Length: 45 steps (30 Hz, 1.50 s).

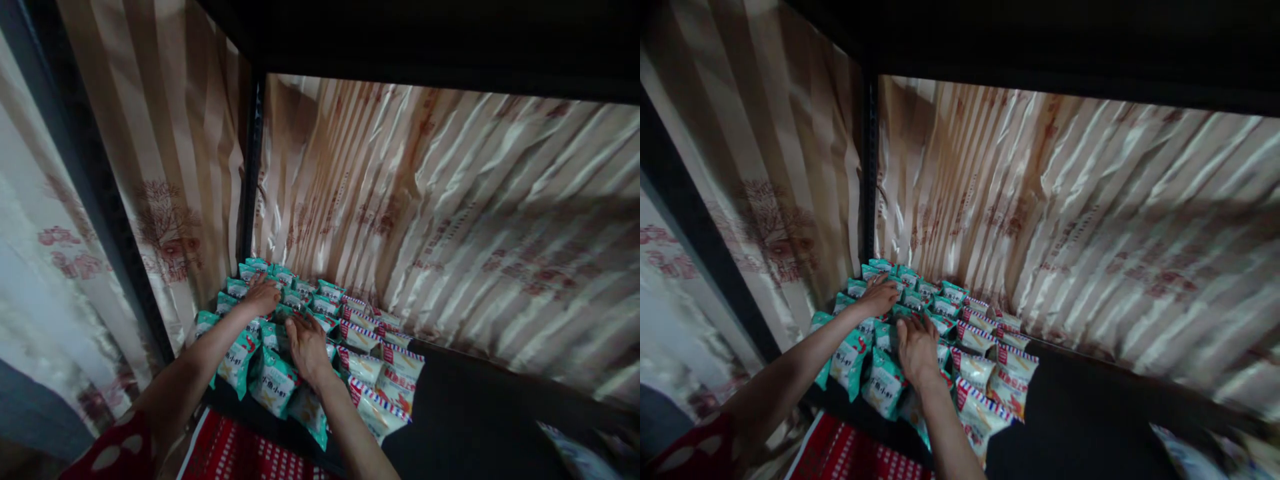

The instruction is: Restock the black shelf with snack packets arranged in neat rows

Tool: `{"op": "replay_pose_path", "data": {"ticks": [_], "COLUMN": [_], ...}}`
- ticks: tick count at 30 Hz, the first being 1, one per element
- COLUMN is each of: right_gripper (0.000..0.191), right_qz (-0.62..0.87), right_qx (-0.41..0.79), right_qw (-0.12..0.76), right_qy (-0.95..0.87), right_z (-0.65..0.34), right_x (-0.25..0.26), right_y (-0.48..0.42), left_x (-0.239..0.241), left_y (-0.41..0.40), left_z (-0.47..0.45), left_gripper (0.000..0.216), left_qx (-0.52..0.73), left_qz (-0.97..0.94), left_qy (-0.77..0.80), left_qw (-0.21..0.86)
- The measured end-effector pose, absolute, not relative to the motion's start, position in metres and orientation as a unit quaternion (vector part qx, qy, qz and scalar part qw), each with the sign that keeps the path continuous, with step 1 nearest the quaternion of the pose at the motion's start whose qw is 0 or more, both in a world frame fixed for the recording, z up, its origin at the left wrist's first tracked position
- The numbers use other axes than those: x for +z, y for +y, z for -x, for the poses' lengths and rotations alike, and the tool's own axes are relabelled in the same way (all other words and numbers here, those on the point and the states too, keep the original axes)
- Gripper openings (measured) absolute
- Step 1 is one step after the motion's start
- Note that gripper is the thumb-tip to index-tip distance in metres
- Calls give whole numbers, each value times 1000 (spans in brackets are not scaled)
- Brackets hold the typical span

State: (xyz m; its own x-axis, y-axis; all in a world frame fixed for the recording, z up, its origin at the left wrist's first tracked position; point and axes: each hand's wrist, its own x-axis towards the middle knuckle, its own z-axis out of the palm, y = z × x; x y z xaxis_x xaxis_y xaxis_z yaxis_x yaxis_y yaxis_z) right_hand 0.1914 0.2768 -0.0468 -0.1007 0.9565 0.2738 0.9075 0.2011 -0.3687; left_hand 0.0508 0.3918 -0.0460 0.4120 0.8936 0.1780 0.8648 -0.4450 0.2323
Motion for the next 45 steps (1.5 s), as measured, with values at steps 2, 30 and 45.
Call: {"op": "replay_pose_path", "data": {"ticks": [2, 30, 45], "right_gripper": [50, 52, 45], "right_qz": [628, 625, 650], "right_qx": [43, 14, -21], "right_qw": [246, 275, 246], "right_qy": [-737, -730, -719], "right_z": [-198, -232, -248], "right_x": [-47, -28, -20], "right_y": [276, 274, 245], "left_x": [-47, -47, -37], "left_y": [406, 431, 456], "left_z": [-62, -105, -130], "left_gripper": [31, 30, 31], "left_qx": [133, 90, 84], "left_qz": [-843, -937, -934], "left_qy": [519, 333, 341], "left_qw": [52, 48, 66]}}
